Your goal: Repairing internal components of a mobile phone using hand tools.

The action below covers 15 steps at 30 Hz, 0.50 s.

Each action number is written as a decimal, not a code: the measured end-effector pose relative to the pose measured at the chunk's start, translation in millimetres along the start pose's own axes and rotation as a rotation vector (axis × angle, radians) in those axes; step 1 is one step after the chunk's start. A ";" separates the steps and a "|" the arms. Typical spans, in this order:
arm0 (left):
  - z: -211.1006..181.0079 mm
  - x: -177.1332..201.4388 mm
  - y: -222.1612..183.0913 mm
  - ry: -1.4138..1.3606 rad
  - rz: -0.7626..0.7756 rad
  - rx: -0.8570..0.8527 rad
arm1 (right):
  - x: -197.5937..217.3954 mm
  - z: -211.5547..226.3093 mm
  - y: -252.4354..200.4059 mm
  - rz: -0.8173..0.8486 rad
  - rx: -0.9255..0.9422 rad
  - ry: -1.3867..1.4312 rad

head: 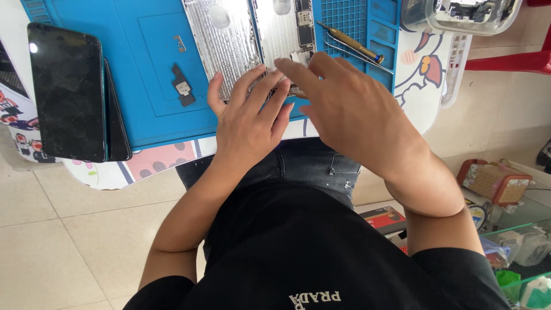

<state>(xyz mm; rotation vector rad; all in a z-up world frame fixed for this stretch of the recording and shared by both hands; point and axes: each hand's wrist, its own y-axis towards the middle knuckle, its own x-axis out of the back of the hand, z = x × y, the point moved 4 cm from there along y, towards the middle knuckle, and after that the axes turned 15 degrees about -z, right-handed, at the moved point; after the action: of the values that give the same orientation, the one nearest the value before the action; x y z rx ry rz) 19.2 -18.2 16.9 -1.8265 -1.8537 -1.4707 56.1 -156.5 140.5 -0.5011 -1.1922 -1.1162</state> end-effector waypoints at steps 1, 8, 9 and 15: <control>-0.2 0.8 0.4 0.001 0.002 -0.002 | 0.8 1.7 5.7 -0.001 -0.002 0.002; 0.0 -1.4 -0.2 0.014 0.001 -0.006 | -9.0 -7.3 -0.4 0.130 -0.062 0.012; 0.2 -1.4 0.3 0.014 0.005 -0.004 | -8.9 -5.9 1.3 0.120 -0.045 0.005; 0.2 -2.3 0.3 0.013 -0.003 0.004 | -8.9 -11.6 -0.7 0.084 -0.027 0.023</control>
<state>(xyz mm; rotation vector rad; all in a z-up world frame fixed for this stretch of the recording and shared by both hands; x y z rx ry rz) 20.1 -19.7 15.4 -1.8084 -1.8526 -1.4748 61.3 -162.5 128.3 -0.5532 -1.1269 -1.0648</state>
